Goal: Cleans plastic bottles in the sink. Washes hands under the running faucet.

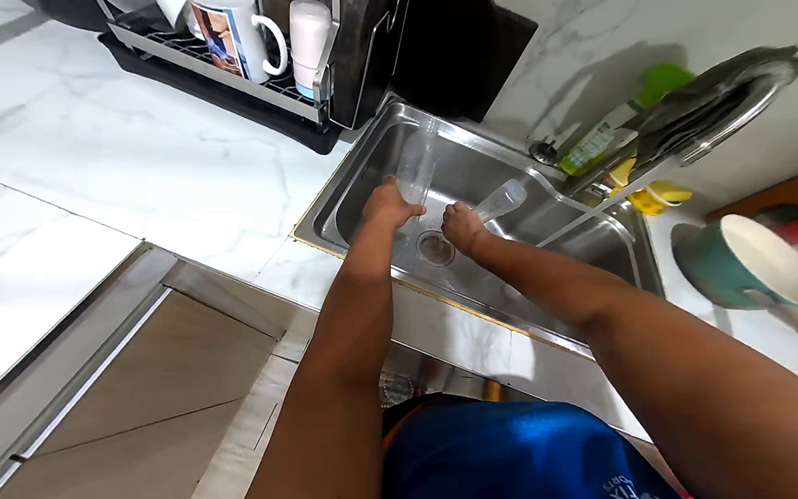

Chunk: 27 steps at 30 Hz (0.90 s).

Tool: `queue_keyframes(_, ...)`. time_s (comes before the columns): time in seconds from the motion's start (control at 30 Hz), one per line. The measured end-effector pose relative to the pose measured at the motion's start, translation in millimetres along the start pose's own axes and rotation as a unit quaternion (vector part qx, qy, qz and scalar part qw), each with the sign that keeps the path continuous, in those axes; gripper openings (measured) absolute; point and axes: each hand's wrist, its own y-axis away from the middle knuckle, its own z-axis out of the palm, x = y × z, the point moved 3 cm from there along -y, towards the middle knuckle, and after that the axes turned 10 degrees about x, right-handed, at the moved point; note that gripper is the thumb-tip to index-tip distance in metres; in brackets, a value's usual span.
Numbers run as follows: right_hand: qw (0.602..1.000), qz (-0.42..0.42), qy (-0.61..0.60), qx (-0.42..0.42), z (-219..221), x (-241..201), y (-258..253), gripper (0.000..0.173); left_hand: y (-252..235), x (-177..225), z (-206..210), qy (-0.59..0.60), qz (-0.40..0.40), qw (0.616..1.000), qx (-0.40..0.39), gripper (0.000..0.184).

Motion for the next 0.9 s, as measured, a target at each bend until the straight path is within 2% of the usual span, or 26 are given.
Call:
queue_keyframes(0.23, 0.998, 0.013, -0.036, 0.041, 1.4, 1.1, 15.3, 0.030, 2.0, -4.4, 0.2, 0.021, 0.009, 1.000, 0.003, 0.087)
queue_keyframes(0.3, 0.989, 0.053, -0.118, 0.078, 11.5, 10.0, 24.1, 0.031, 2.9, -6.0, -0.7, 0.025, 0.007, 1.000, 0.002, 0.086)
queue_keyframes(0.33, 0.975, 0.091, -0.178, 0.101, 20.2, 17.6, 31.6, 0.039, 3.2, -6.8, -0.8, 0.029, 0.005, 1.000, 0.003, 0.086)
queue_keyframes(0.4, 0.923, 0.194, -0.307, 0.127, 41.3, 36.1, 50.2, 0.064, 3.5, -7.5, -2.2, 0.042, -0.002, 0.999, 0.005, 0.086)
queue_keyframes(0.43, 0.882, 0.245, -0.376, 0.141, 52.1, 44.2, 61.4, 0.071, 3.1, -7.4, -3.0, 0.042, -0.005, 0.999, 0.002, 0.086)
queue_keyframes(0.57, 0.672, 0.355, -0.618, 0.201, 98.0, 59.8, 102.4, 0.085, 3.0, -4.6, -0.2, 0.039, -0.002, 0.999, -0.006, 0.084)
queue_keyframes(0.63, 0.592, 0.404, -0.673, 0.185, 99.5, 58.9, 123.1, 0.090, 4.2, -1.9, -0.2, 0.041, 0.005, 0.999, -0.010, 0.081)
queue_keyframes(0.7, 0.562, 0.414, -0.689, 0.193, 96.0, 56.8, 140.0, 0.086, 5.0, -1.4, -0.2, 0.054, -0.002, 0.998, -0.016, 0.082)
queue_keyframes(0.83, 0.541, 0.354, -0.723, 0.244, 103.8, 54.8, 150.9, 0.095, 3.9, -4.3, 1.5, 0.074, -0.029, 0.997, -0.017, 0.080)
queue_keyframes(0.9, 0.541, 0.335, -0.734, 0.238, 106.0, 52.1, 152.7, 0.095, 1.4, -6.6, 2.3, 0.081, -0.033, 0.996, -0.014, 0.080)
